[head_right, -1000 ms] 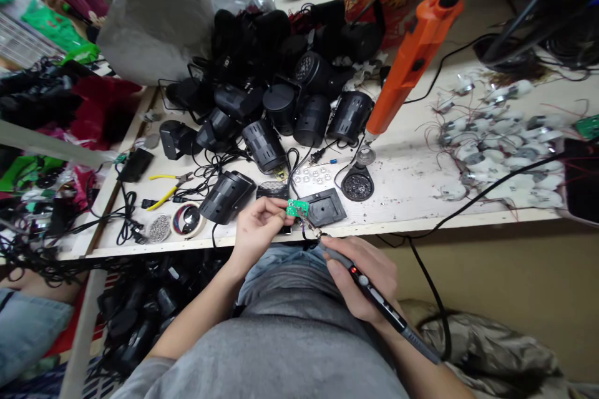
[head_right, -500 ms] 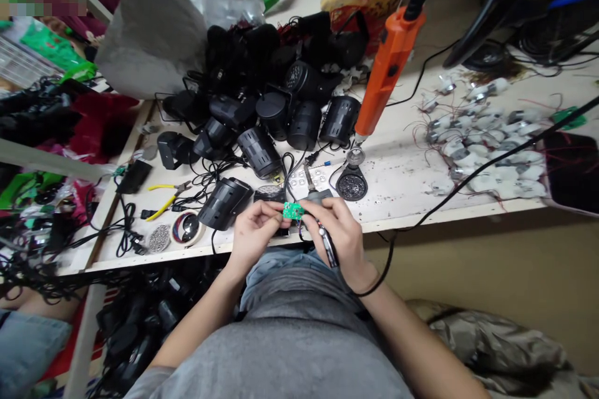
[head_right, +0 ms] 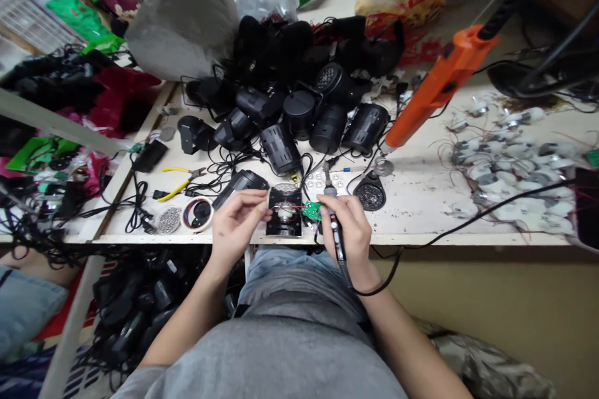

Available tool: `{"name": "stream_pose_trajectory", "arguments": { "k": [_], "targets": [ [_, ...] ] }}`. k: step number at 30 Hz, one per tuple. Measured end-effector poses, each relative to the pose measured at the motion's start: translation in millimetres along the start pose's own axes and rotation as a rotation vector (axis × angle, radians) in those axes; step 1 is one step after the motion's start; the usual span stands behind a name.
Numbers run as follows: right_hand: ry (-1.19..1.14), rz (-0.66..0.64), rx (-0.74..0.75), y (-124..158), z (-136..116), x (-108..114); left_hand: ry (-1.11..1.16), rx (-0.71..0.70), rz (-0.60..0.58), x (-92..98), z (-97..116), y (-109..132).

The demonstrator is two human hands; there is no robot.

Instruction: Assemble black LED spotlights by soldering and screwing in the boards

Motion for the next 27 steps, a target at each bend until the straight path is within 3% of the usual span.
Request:
{"name": "stream_pose_trajectory", "arguments": {
  "k": [3,6,17,27],
  "targets": [
    [0.000,0.021,0.013,0.4,3.9,0.5,-0.153,-0.081,0.059,21.6,0.6,0.1],
    [0.017,0.034,0.045,1.5,6.0,-1.0,-0.283,-0.129,0.035,27.6,-2.5,6.8],
    [0.102,0.000,0.066,5.3,6.9,-3.4,-0.491,-0.136,-0.275,2.3,-8.0,26.2],
    [0.113,-0.005,0.114,6.8,5.0,-5.6,-0.341,-0.028,-0.151,-3.3,-15.4,23.6]
  ]
}}
Point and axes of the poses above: each hand's wrist, its own y-axis away from the middle knuckle, its own x-axis out of the back of the hand, z = x × y, the point moved 4 cm from there along -y, towards the middle knuckle, and after that the axes turned 2 degrees about -y, right-handed, at the moved point
